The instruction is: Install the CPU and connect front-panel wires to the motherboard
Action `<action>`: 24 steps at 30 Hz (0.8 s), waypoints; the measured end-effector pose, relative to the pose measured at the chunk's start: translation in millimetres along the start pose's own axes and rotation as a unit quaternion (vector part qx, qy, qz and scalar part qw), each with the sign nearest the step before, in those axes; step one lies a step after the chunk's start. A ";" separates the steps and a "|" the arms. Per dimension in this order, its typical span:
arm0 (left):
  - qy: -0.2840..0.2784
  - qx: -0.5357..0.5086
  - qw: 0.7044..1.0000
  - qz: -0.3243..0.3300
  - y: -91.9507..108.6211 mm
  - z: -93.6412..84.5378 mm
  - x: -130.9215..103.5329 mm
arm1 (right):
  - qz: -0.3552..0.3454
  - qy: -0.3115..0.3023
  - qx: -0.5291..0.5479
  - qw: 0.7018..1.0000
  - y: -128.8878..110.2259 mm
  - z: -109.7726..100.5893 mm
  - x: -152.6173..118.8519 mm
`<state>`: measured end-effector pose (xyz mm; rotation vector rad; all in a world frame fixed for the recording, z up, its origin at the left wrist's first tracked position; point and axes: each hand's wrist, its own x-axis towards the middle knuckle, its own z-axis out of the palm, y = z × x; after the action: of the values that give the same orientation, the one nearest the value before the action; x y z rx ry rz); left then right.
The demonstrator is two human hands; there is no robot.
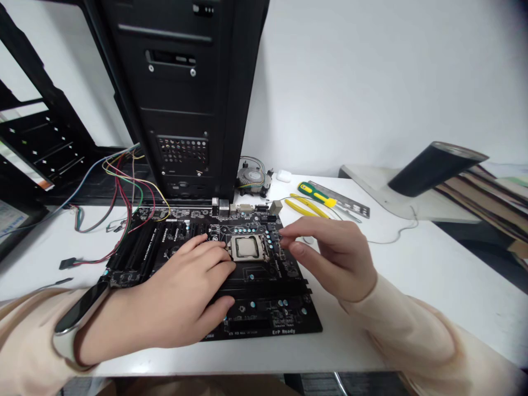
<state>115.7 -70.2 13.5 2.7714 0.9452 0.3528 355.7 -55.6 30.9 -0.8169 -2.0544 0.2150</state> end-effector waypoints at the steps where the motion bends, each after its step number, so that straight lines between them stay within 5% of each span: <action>1: -0.002 -0.002 1.000 0.000 -0.3 0.3 0.2 | 0.003 0.001 -0.003 1.000 -0.2 0.1 0.1; 9: 0.015 -0.005 1.000 0.001 0.2 0.3 -0.4 | -0.008 -0.036 0.010 0.999 -0.5 12.3 -7.6; 18: 0.100 -0.004 0.990 0.097 1.2 -0.9 -3.6 | -0.024 -0.036 -0.011 0.999 4.8 25.0 -18.8; 24: 0.063 -0.014 0.994 0.092 10.1 -3.6 -9.2 | -0.095 -0.083 -0.006 0.992 3.2 22.2 -13.4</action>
<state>113.4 -83.4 18.1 2.8452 0.7048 0.5712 344.8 -58.1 7.2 -0.6234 -2.2759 0.1692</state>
